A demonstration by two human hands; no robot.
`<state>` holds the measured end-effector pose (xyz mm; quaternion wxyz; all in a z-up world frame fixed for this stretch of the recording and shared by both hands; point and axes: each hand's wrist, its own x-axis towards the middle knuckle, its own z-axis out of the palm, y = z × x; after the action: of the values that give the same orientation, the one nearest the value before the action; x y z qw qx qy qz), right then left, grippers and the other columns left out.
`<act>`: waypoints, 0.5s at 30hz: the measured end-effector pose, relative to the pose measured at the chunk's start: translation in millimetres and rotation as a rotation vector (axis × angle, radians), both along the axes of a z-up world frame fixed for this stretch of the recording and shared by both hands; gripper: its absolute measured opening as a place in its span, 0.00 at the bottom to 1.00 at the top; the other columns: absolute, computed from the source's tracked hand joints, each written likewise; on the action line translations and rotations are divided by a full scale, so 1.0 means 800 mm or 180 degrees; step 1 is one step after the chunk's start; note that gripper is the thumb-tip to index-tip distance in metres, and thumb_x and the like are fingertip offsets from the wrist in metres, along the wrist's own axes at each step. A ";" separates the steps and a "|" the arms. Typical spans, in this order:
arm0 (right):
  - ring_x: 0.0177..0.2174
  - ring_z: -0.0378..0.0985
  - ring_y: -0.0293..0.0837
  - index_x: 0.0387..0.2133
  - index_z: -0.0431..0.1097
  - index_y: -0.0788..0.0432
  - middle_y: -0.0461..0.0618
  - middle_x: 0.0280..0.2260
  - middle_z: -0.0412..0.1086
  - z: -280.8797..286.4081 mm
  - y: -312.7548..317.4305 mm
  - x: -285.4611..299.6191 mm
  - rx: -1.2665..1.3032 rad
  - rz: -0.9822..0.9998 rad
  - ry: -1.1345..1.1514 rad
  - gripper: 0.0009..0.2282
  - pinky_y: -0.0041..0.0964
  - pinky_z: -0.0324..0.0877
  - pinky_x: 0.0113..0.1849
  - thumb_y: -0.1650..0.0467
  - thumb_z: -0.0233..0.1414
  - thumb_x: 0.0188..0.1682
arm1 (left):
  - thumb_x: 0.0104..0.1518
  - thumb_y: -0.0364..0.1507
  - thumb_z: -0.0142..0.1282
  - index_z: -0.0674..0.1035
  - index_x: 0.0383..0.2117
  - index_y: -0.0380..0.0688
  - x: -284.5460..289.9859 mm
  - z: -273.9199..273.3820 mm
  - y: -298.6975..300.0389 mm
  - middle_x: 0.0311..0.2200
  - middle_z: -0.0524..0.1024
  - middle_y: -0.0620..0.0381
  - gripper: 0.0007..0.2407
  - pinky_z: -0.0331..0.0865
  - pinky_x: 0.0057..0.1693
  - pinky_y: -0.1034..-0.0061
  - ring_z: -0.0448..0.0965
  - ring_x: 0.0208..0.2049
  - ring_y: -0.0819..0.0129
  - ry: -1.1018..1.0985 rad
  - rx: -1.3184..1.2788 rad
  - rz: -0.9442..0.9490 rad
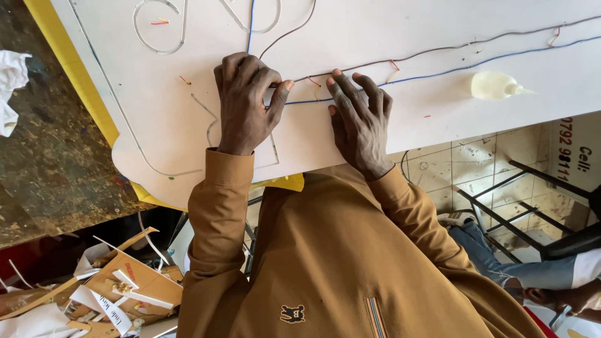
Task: Soldering wires and applying adhesive to a sign template on a workbench.
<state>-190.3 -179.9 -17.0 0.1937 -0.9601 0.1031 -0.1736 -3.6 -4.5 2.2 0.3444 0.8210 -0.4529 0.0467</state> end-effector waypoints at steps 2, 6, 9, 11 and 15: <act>0.67 0.72 0.59 0.72 0.68 0.53 0.49 0.72 0.70 0.001 0.000 0.002 -0.0057 0.0003 0.0003 0.16 0.54 0.63 0.60 0.67 0.44 0.74 | 0.72 0.32 0.63 0.78 0.32 0.46 0.001 -0.005 -0.001 0.35 0.74 0.58 0.10 0.60 0.51 0.59 0.70 0.50 0.54 -0.0023 -0.0022 0.0033; 0.65 0.72 0.59 0.67 0.72 0.55 0.47 0.71 0.70 0.005 0.000 0.003 -0.0091 0.0010 0.0031 0.16 0.53 0.63 0.58 0.66 0.44 0.73 | 0.65 0.28 0.67 0.74 0.29 0.48 -0.001 -0.007 -0.003 0.32 0.72 0.62 0.11 0.59 0.51 0.60 0.71 0.49 0.55 -0.0009 -0.0070 0.0116; 0.65 0.72 0.58 0.66 0.73 0.55 0.47 0.70 0.70 0.010 0.001 0.005 -0.0068 0.0013 0.0024 0.16 0.52 0.61 0.57 0.66 0.43 0.73 | 0.64 0.28 0.68 0.74 0.29 0.49 -0.001 -0.011 -0.003 0.32 0.72 0.63 0.11 0.59 0.51 0.61 0.70 0.49 0.56 -0.0002 -0.0079 0.0139; 0.65 0.72 0.58 0.66 0.73 0.55 0.47 0.70 0.71 0.010 0.000 0.005 -0.0079 0.0019 0.0004 0.15 0.52 0.61 0.58 0.67 0.44 0.72 | 0.64 0.28 0.68 0.74 0.29 0.49 -0.001 -0.012 -0.004 0.32 0.72 0.63 0.11 0.60 0.51 0.60 0.71 0.49 0.56 -0.0021 -0.0106 0.0153; 0.66 0.71 0.61 0.68 0.70 0.54 0.48 0.71 0.70 0.004 0.000 0.000 -0.0044 0.0023 -0.0018 0.15 0.55 0.63 0.59 0.68 0.46 0.72 | 0.63 0.28 0.69 0.74 0.28 0.49 0.000 -0.010 -0.003 0.32 0.72 0.62 0.12 0.59 0.51 0.59 0.71 0.48 0.56 -0.0008 -0.0190 0.0102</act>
<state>-190.1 -179.8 -13.6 0.1879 -0.9612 0.0980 -0.1763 -3.6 -6.5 -6.1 0.3674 0.8175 -0.4385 0.0668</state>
